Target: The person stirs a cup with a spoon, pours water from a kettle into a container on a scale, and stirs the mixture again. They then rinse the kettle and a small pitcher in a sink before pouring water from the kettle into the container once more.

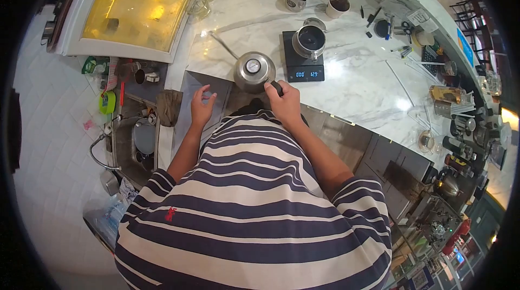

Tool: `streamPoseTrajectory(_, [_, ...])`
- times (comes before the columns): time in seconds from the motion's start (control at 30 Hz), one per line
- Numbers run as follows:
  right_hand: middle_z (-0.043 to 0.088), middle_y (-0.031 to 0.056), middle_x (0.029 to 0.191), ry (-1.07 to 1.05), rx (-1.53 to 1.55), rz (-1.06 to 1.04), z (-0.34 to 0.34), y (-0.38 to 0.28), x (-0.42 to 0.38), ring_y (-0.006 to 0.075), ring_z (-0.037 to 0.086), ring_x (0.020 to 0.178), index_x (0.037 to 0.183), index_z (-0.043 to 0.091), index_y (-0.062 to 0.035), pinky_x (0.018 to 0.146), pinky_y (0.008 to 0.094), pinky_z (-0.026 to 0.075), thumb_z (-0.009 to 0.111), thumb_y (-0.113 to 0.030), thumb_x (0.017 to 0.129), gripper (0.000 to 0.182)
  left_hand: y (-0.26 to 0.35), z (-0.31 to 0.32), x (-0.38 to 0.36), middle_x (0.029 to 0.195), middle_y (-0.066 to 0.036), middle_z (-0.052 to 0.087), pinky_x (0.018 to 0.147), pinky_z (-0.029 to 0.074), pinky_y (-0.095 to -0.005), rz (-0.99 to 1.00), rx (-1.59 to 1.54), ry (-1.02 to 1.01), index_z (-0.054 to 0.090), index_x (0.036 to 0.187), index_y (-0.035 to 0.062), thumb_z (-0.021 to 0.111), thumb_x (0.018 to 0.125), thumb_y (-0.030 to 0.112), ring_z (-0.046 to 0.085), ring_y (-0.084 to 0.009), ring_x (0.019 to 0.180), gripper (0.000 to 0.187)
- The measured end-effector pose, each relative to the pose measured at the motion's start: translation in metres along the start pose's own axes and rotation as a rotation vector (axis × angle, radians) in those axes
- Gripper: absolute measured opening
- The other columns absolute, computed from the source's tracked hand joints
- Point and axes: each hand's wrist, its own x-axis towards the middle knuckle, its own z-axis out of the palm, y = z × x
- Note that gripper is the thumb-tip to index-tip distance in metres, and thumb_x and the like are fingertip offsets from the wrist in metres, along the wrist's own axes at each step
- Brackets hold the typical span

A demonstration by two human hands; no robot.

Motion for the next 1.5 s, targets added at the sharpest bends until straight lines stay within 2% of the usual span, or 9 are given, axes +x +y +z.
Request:
streamPoseTrajectory(0.17, [0.048, -0.0026, 0.055, 0.031, -0.004, -0.084, -0.053, -0.051, -0.02, 0.0059, 0.04, 0.055, 0.064, 0.058, 0.0003, 0.049, 0.0313, 0.032, 0.079, -0.021, 0.093, 0.041, 0.007, 0.011, -0.008, 0.122, -0.013, 0.068, 0.085, 0.056, -0.037, -0.005, -0.01, 0.033, 0.068, 0.133, 0.0073, 0.082, 0.091, 0.019, 0.067, -0.0232, 0.092, 0.046])
streamPoseTrajectory(0.37, [0.037, -0.0079, 0.058, 0.158, -0.025, -0.237, -0.134, -0.071, -0.029, 0.0044, 0.032, 0.058, 0.061, 0.045, -0.0039, 0.049, 0.0305, 0.023, 0.079, -0.012, 0.091, 0.046, 0.036, 0.035, -0.006, 0.124, -0.014, 0.067, 0.087, 0.056, -0.0377, -0.026, -0.016, 0.036, 0.067, 0.134, 0.0076, 0.081, 0.091, 0.019, 0.068, -0.0236, 0.093, 0.046])
streamPoseTrajectory(0.57, [0.055, -0.0038, 0.07, 0.296, -0.024, -0.252, -0.222, -0.086, -0.041, 0.005, 0.044, 0.067, 0.074, 0.066, 0.003, 0.061, 0.0262, 0.034, 0.073, -0.003, 0.09, 0.019, 0.071, 0.062, 0.009, 0.128, -0.012, 0.063, 0.093, 0.054, -0.0411, 0.072, -0.019, 0.085, 0.068, 0.131, 0.0094, 0.082, 0.088, 0.019, 0.065, -0.0294, 0.105, 0.046])
streamPoseTrajectory(0.67, [0.053, -0.005, 0.069, 0.414, 0.062, -0.24, -0.258, -0.08, -0.04, 0.0046, 0.044, 0.066, 0.077, 0.071, 0.0052, 0.06, 0.0257, 0.032, 0.072, -0.004, 0.09, 0.016, 0.078, 0.074, 0.024, 0.129, -0.012, 0.063, 0.099, 0.051, -0.0434, 0.224, 0.059, 0.13, 0.068, 0.13, 0.0116, 0.083, 0.086, 0.019, 0.062, -0.0326, 0.114, 0.047])
streamPoseTrajectory(0.73, [0.051, -0.006, 0.067, 0.491, -0.023, -0.234, -0.274, -0.084, -0.037, 0.0042, 0.042, 0.064, 0.074, 0.069, 0.004, 0.059, 0.0256, 0.03, 0.072, -0.005, 0.091, 0.019, 0.086, 0.075, 0.031, 0.131, -0.013, 0.063, 0.103, 0.049, -0.0437, 0.317, 0.162, 0.147, 0.068, 0.13, 0.0122, 0.083, 0.086, 0.018, 0.06, -0.0331, 0.119, 0.047])
streamPoseTrajectory(0.87, [0.045, -0.0078, 0.064, 0.587, -0.216, -0.237, -0.292, -0.076, -0.029, 0.0035, 0.037, 0.062, 0.069, 0.064, 0.0017, 0.058, 0.0258, 0.026, 0.074, -0.009, 0.092, 0.027, 0.097, 0.087, 0.053, 0.138, -0.012, 0.06, 0.106, 0.044, -0.0484, 0.285, 0.248, 0.081, 0.068, 0.131, 0.0153, 0.083, 0.085, 0.024, 0.053, -0.0349, 0.131, 0.049])
streamPoseTrajectory(0.9, [0.04, -0.0085, 0.062, 0.628, -0.224, -0.234, -0.289, -0.076, -0.025, 0.0038, 0.034, 0.062, 0.064, 0.056, -0.0007, 0.056, 0.0276, 0.023, 0.075, -0.011, 0.092, 0.036, 0.097, 0.092, 0.059, 0.14, -0.012, 0.058, 0.106, 0.043, -0.0494, 0.285, 0.277, 0.07, 0.068, 0.132, 0.0159, 0.083, 0.085, 0.026, 0.051, -0.0349, 0.134, 0.05])
streamPoseTrajectory(1.03, [0.034, -0.008, 0.061, 0.628, -0.348, -0.253, -0.293, -0.063, -0.01, 0.0045, 0.03, 0.06, 0.06, 0.042, -0.0041, 0.054, 0.0306, 0.021, 0.076, -0.015, 0.091, 0.047, 0.102, 0.112, 0.077, 0.148, -0.013, 0.054, 0.11, 0.035, -0.056, 0.28, 0.362, 0.05, 0.067, 0.135, 0.0196, 0.084, 0.083, 0.035, 0.044, -0.035, 0.141, 0.057])
streamPoseTrajectory(1.5, [0.033, -0.0054, 0.059, 0.585, -0.404, -0.227, -0.292, -0.059, 0.014, 0.0054, 0.031, 0.058, 0.061, 0.042, -0.0026, 0.052, 0.0308, 0.023, 0.075, -0.019, 0.088, 0.046, 0.109, 0.148, 0.08, 0.159, -0.015, 0.046, 0.12, 0.022, -0.0661, 0.315, 0.431, 0.163, 0.063, 0.142, 0.0171, 0.077, 0.089, 0.04, 0.035, -0.037, 0.152, 0.06])
